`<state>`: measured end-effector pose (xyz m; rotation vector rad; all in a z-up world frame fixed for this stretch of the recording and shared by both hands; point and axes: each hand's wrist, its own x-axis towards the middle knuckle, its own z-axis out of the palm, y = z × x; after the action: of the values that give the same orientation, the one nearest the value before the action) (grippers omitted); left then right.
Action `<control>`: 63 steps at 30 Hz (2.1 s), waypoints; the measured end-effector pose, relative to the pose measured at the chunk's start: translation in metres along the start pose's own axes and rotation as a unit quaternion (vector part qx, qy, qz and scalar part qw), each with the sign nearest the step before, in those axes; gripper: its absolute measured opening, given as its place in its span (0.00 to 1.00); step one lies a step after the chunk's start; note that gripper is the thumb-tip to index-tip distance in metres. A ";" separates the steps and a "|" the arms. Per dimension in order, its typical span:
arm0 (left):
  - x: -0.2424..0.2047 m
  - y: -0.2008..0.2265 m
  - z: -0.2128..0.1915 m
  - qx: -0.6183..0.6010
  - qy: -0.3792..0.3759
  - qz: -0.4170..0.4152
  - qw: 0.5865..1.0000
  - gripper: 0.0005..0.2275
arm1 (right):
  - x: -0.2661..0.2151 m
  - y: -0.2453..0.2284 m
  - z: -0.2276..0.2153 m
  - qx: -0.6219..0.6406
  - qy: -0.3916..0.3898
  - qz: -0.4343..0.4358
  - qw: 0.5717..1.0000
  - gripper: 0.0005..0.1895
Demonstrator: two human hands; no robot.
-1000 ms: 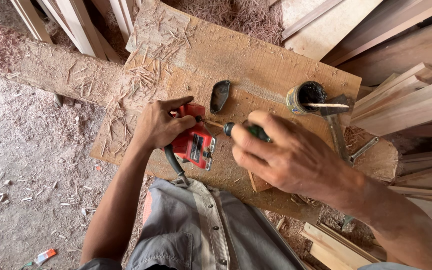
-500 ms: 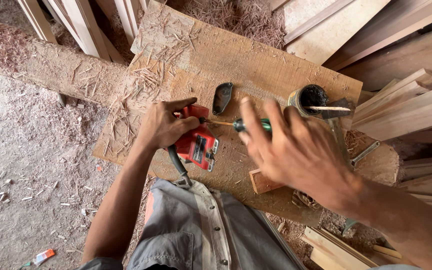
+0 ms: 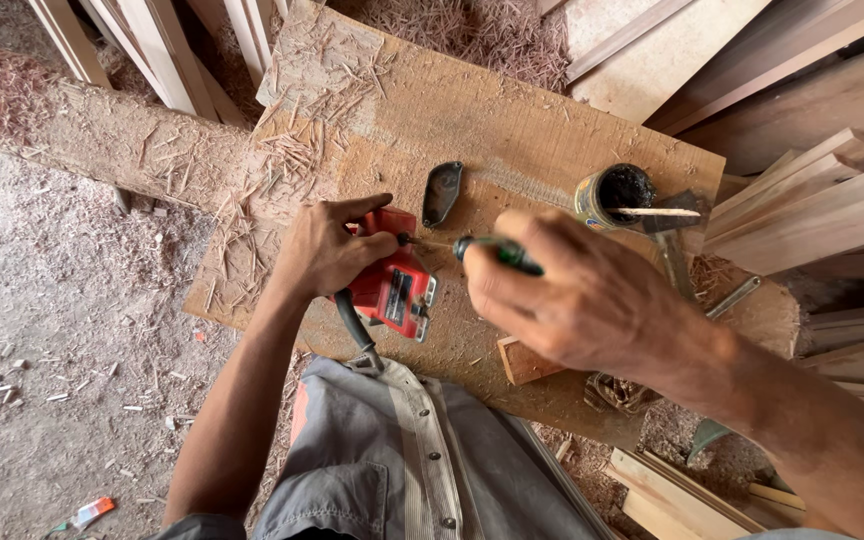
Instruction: The person repairs a handheld jigsaw power tool using a screwdriver and by hand, including removing screws, detaching the housing, and inspecting internal components.
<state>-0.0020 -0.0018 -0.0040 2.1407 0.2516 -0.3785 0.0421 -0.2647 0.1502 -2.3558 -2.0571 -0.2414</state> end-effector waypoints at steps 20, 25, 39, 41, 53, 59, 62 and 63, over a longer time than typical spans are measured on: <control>-0.009 0.015 -0.002 -0.012 -0.005 0.013 1.000 0.23 | 0.008 0.005 -0.018 -0.109 -0.100 0.015 0.989 0.07; -0.011 0.013 -0.003 -0.061 -0.001 0.030 0.998 0.19 | 0.006 0.008 -0.009 -0.078 -0.159 0.103 0.979 0.24; -0.012 0.013 -0.008 -0.048 0.002 -0.013 0.999 0.22 | -0.016 0.008 0.000 -0.150 -0.065 0.001 0.987 0.14; -0.013 0.013 -0.009 -0.050 0.009 -0.015 0.999 0.21 | -0.028 0.005 0.011 -0.146 -0.044 0.011 0.988 0.14; -0.005 0.007 0.003 -0.130 0.001 -0.013 0.991 0.20 | -0.055 -0.003 0.021 -0.211 0.023 -0.018 0.977 0.12; 0.002 0.008 0.009 -0.037 0.036 0.013 0.999 0.23 | -0.008 0.004 -0.011 -0.258 -0.084 -0.001 0.962 0.22; 0.009 -0.002 0.020 -0.031 0.034 0.008 0.999 0.24 | -0.007 0.015 0.009 -0.287 -0.234 0.058 0.927 0.31; 0.011 -0.006 0.020 -0.030 0.033 0.007 0.999 0.24 | -0.008 0.021 0.017 -0.283 -0.275 0.062 0.917 0.28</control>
<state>0.0032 -0.0148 -0.0234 2.0974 0.2832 -0.2893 0.0640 -0.2741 0.1344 -3.2013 -2.2751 -0.2111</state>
